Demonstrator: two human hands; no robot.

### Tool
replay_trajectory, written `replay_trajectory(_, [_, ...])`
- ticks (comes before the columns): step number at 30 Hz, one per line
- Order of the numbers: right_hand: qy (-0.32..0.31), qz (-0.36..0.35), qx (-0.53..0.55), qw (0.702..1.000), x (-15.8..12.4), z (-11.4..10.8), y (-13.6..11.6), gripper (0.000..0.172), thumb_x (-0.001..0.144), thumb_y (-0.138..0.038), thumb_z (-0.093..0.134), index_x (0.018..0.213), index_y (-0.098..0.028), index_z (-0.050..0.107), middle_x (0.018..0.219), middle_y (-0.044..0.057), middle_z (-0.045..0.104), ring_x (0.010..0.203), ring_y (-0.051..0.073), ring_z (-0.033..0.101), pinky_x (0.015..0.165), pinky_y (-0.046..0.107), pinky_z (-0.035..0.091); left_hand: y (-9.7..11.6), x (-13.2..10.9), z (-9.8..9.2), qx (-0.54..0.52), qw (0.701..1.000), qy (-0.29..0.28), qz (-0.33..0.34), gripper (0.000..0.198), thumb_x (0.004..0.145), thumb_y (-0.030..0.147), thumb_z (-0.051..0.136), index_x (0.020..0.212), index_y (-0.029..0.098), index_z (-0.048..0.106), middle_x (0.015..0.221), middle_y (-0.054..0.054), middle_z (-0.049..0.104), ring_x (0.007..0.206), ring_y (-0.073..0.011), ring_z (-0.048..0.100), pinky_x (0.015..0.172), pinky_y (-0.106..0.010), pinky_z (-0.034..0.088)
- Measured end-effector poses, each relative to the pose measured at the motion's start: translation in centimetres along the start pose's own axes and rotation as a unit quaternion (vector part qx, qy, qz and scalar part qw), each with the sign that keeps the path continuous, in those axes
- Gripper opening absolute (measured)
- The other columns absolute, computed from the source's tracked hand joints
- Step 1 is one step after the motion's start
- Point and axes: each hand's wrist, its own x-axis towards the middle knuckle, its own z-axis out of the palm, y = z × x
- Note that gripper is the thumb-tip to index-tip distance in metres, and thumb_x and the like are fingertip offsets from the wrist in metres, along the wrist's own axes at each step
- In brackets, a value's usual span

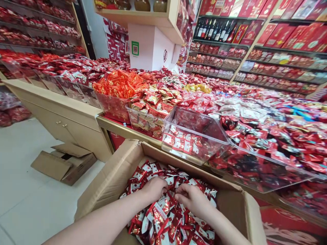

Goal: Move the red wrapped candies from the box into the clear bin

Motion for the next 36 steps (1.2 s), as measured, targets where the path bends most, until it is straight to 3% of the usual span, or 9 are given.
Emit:
replay_trajectory(6, [0.099, 0.023, -0.004, 0.995, 1.0, 0.7, 1.2, 0.017, 0.073, -0.019, 0.044, 0.082, -0.016, 0.057, 0.08, 0.006, 0.061, 0.071, 0.017, 0.055, 0.064, 0.027, 0.042, 1.7, 0.0, -1.0, -0.065, 0.996, 0.05, -0.031, 0.012, 0.063, 0.016, 0.051, 0.069, 0.016, 0.062, 0.076, -0.005, 0.061, 0.083, -0.0225, 0.053, 0.079, -0.035, 0.035])
replay_trajectory(9, [0.141, -0.047, 0.028, 0.989, 0.6, 0.3, 1.0, 0.04, 0.066, -0.013, 0.049, 0.105, -0.014, 0.049, 0.11, 0.01, 0.051, 0.1, 0.019, 0.048, 0.084, 0.028, 0.039, 3.2, -0.4, -2.3, -0.148, 0.986, 0.039, -0.062, 0.011, 0.063, 0.02, 0.053, 0.071, 0.014, 0.057, 0.067, -0.003, 0.06, 0.071, -0.0191, 0.056, 0.067, -0.031, 0.041])
replay_trajectory(11, [0.159, -0.098, 0.057, 0.981, 0.4, 0.1, 0.9, 0.042, 0.068, -0.012, 0.049, 0.109, -0.017, 0.046, 0.119, 0.009, 0.045, 0.11, 0.018, 0.041, 0.092, 0.029, 0.034, 4.2, -0.9, -3.3, -0.215, 0.974, 0.014, -0.073, 0.018, 0.068, 0.026, 0.05, 0.081, 0.014, 0.053, 0.066, -0.002, 0.059, 0.065, -0.0155, 0.057, 0.059, -0.026, 0.042])
replay_trajectory(14, [0.19, -0.127, 0.103, 0.968, 0.2, -0.4, 0.6, 0.027, 0.077, -0.019, 0.044, 0.103, -0.02, 0.05, 0.11, 0.007, 0.052, 0.104, 0.017, 0.047, 0.091, 0.029, 0.036, 5.5, -2.0, -4.6, -0.3, 0.95, -0.014, -0.082, 0.022, 0.072, 0.032, 0.047, 0.085, 0.014, 0.051, 0.068, -0.001, 0.058, 0.062, -0.0113, 0.056, 0.056, -0.022, 0.041])
replay_trajectory(17, [0.191, -0.099, 0.159, 0.964, 0.0, -0.9, 0.1, 0.018, 0.08, -0.029, 0.044, 0.091, -0.02, 0.055, 0.088, 0.005, 0.06, 0.083, 0.017, 0.055, 0.076, 0.026, 0.043, 6.1, -2.6, -5.6, -0.374, 0.924, -0.007, -0.076, 0.032, 0.076, 0.044, 0.042, 0.087, 0.015, 0.053, 0.067, 0.001, 0.055, 0.057, -0.0086, 0.052, 0.052, -0.02, 0.038])
replay_trajectory(22, [0.136, -0.032, 0.284, 0.948, -0.2, -1.2, -0.6, 0.025, 0.08, -0.039, 0.043, 0.075, -0.017, 0.054, 0.062, 0.0, 0.055, 0.058, 0.013, 0.053, 0.055, 0.022, 0.042, 6.1, -2.3, -5.7, -0.295, 0.953, 0.054, 0.038, 0.024, 0.07, 0.034, 0.056, 0.084, 0.015, 0.057, 0.077, 0.0, 0.058, 0.072, -0.0119, 0.052, 0.066, -0.022, 0.039])
replay_trajectory(25, [0.093, -0.012, 0.323, 0.942, 0.0, -0.9, -0.4, 0.025, 0.08, -0.039, 0.042, 0.073, -0.017, 0.051, 0.064, 0.001, 0.057, 0.059, 0.013, 0.055, 0.057, 0.023, 0.043, 5.5, -1.9, -5.1, -0.21, 0.976, 0.056, 0.03, 0.018, 0.07, 0.03, 0.052, 0.076, 0.014, 0.056, 0.07, 0.0, 0.059, 0.067, -0.0133, 0.052, 0.063, -0.024, 0.04])
replay_trajectory(31, [0.036, -0.008, 0.067, 0.997, 0.2, 1.5, 1.1, 0.016, 0.078, -0.023, 0.04, 0.079, -0.017, 0.055, 0.074, 0.003, 0.06, 0.069, 0.015, 0.054, 0.063, 0.025, 0.041, 3.3, -1.1, -4.4, -0.09, 0.994, 0.053, -0.006, 0.012, 0.068, 0.023, 0.049, 0.074, 0.016, 0.057, 0.072, -0.002, 0.06, 0.071, -0.0167, 0.054, 0.069, -0.028, 0.039])
replay_trajectory(36, [-0.039, -0.05, -0.144, 0.988, -0.4, 4.0, 0.3, 0.03, 0.062, -0.022, 0.059, 0.091, -0.013, 0.06, 0.1, 0.012, 0.055, 0.094, 0.026, 0.046, 0.079, 0.034, 0.038, 3.2, -1.1, -4.1, -0.092, 0.996, 0.02, 0.003, 0.016, 0.068, 0.028, 0.048, 0.074, 0.016, 0.057, 0.065, 0.0, 0.057, 0.063, -0.0154, 0.052, 0.061, -0.025, 0.04])
